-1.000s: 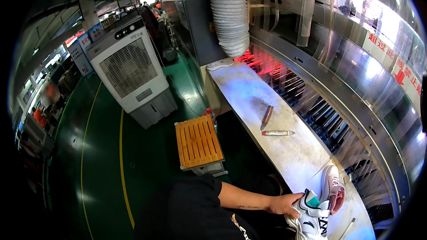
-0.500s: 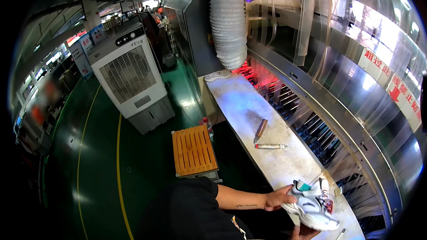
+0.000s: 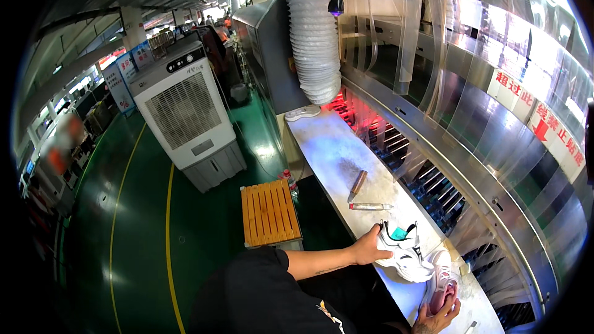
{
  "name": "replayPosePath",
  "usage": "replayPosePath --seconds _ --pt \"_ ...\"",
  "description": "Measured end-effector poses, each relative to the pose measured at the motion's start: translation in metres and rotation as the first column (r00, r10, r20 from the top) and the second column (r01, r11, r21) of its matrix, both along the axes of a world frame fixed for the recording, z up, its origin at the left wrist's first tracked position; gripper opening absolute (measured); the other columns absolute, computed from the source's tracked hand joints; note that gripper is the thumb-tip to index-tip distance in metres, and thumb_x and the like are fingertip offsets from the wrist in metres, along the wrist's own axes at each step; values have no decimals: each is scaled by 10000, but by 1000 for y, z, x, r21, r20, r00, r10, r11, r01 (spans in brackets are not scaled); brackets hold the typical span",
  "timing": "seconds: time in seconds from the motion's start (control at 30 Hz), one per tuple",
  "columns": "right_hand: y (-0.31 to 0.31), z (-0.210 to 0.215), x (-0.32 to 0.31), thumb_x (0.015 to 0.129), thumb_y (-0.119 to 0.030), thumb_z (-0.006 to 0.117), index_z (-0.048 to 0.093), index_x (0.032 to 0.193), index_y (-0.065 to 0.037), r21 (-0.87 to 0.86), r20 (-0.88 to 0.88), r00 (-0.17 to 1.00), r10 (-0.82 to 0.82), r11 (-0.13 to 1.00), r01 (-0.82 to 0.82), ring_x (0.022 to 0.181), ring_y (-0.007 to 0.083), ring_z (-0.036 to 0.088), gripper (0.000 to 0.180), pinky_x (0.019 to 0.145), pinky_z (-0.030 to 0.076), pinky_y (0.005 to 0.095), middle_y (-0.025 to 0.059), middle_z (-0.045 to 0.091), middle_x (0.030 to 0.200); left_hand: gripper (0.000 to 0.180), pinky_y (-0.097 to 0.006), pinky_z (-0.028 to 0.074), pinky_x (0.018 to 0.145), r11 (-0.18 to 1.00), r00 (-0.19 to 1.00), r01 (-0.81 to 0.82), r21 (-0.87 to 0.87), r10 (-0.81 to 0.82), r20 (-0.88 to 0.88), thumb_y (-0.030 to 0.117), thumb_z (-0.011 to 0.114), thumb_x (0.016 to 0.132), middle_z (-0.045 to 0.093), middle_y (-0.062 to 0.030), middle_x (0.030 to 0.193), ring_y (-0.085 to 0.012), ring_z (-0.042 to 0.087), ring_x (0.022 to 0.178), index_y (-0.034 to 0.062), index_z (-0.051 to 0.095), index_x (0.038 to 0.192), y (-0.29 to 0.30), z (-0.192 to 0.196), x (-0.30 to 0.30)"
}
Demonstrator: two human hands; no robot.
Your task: The person threads a white shoelace through the eyelets of a pink sneaker, pulling it tight and adjusting the fit. They then receive a white and silver sneaker from a coworker and inspect it by turning it over in their hands.
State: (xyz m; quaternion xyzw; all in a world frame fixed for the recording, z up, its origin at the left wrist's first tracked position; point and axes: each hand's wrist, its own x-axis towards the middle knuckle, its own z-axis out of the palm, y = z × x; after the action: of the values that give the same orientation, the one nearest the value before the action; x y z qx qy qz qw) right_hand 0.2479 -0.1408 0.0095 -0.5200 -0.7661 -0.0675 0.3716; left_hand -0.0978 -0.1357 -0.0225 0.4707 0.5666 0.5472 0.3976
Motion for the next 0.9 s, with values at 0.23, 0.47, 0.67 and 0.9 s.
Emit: replayPosePath --seconds 0.23,0.47,0.67,0.9 --pt "2 -33 69 867 -280 848 549 1562 -125 -179 -37 999 -19 984 12 1046 398 556 772 981 466 489 221 532 1495 916 -401 390 1188 995 987 101 17 -98 -124 151 866 844 524 -201 1462 -278 496 1387 -47 315 1549 18 -36 19" --pt "-11 3 60 867 -45 729 575 1433 -39 45 -86 993 -83 995 87 1461 357 484 587 1215 311 451 205 532 1575 924 -420 420 1181 925 924 368 92 -375 75 111 863 840 519 -159 1465 -245 513 1364 -17 277 1544 59 -61 40" --pt "9 1 -14 694 -300 962 570 1364 24 -225 -226 962 153 953 -204 1284 421 550 841 1135 418 491 242 588 1322 851 -399 481 1090 911 902 408 69 -413 126 148 862 803 585 -174 1360 -260 587 1258 -15 366 1474 57 -39 45" --pt "40 -9 -42 721 -437 921 648 1307 0 -187 -2 998 59 981 -58 1093 364 625 780 986 470 475 158 675 1219 780 -383 478 1066 921 923 384 60 -385 11 172 840 835 591 -192 1340 -265 594 1218 -36 377 1427 55 -31 47"
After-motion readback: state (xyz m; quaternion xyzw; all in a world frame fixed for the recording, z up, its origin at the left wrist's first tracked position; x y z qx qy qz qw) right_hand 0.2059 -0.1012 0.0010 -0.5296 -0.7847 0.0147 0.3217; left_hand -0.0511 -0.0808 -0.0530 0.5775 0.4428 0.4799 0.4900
